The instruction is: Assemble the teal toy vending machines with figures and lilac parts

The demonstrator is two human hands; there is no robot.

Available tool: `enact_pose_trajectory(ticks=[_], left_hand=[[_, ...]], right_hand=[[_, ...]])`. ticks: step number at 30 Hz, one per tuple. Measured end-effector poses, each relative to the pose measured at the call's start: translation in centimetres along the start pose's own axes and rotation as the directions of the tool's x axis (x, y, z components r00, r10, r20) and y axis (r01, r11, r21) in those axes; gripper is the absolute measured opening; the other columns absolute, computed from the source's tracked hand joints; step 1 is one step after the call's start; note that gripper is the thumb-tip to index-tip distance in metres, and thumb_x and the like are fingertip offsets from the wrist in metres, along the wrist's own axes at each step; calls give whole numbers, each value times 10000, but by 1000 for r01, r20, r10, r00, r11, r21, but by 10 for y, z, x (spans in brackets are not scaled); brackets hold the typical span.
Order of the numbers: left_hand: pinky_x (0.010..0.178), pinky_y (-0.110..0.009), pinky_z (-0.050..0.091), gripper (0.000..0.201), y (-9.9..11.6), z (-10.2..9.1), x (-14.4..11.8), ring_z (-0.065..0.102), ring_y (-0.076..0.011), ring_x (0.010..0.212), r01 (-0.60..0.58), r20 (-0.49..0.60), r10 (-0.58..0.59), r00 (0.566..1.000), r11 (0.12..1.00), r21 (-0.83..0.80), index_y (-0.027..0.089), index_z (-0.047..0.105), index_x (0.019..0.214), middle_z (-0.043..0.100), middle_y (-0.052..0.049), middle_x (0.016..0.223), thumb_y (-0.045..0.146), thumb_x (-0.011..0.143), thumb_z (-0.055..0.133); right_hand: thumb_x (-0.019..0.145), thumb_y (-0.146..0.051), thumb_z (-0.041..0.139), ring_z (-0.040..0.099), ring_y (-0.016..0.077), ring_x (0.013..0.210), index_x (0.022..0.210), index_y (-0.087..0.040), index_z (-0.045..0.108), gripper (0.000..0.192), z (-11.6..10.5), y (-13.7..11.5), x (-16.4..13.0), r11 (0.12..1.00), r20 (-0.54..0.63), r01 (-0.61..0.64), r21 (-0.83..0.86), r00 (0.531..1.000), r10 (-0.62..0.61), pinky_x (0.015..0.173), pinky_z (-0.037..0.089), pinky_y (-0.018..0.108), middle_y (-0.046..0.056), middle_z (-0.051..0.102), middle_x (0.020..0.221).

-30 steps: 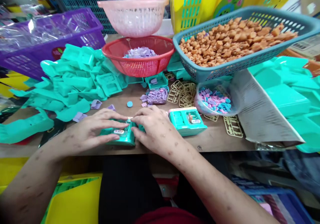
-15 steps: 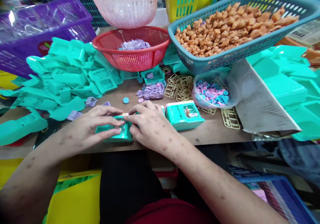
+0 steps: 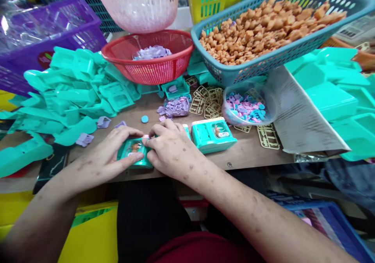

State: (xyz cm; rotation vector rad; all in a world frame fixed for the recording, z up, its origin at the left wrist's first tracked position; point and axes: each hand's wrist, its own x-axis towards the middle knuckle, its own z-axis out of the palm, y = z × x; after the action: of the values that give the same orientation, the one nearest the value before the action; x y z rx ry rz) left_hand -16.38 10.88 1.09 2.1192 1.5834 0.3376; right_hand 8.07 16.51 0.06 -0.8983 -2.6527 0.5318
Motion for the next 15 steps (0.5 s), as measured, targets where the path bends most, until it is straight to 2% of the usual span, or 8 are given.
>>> enact_pose_trajectory(ticks=[2, 5, 7, 11, 15], left_hand=[[1178, -539, 459, 508, 0, 3, 1, 557, -363, 1407, 69, 4, -69, 998, 998, -1, 306, 573, 1445, 610, -89, 1489, 619, 1049, 624], [1166, -542, 470, 551, 1, 1, 5, 564, -367, 1393, 145, 95, -142, 985, 989, -21, 343, 560, 1476, 599, -74, 1480, 669, 1035, 609], [1158, -529, 484, 558, 3, -3, 8, 569, -367, 1383, 154, 135, -148, 980, 988, -31, 326, 560, 1476, 600, -83, 1468, 667, 1035, 595], [1213, -532, 461, 548, 7, -9, 7, 519, -376, 1463, 125, 150, -118, 982, 992, -34, 283, 565, 1461, 595, -113, 1512, 637, 1044, 583], [1306, -515, 386, 602, -3, -12, 6, 461, -344, 1562, 135, 176, -119, 977, 988, -77, 316, 509, 1567, 540, -87, 1639, 664, 1077, 538]], right_hand=[[1056, -225, 629, 540, 345, 1310, 1354, -234, 810, 349, 0, 0, 0, 1000, -1, -1, -2, 1000, 1, 1075, 458, 550, 99, 739, 1346], [1052, -218, 623, 536, 340, 1307, 1360, -241, 805, 358, 1, -1, -1, 1000, 1, -3, -15, 1000, 3, 1075, 457, 544, 97, 732, 1339], [1051, -216, 616, 534, 339, 1306, 1353, -236, 801, 355, 2, -2, -1, 1000, -3, 1, -30, 1000, -1, 1070, 459, 540, 105, 723, 1338], [1054, -231, 599, 542, 343, 1279, 1352, -229, 790, 354, 1, -6, -3, 998, -10, 15, -63, 1000, -16, 1041, 477, 535, 120, 720, 1305], [1048, -240, 599, 546, 339, 1301, 1335, -253, 807, 354, 2, -3, -2, 998, -39, 23, -57, 999, -26, 1049, 492, 526, 117, 713, 1336]])
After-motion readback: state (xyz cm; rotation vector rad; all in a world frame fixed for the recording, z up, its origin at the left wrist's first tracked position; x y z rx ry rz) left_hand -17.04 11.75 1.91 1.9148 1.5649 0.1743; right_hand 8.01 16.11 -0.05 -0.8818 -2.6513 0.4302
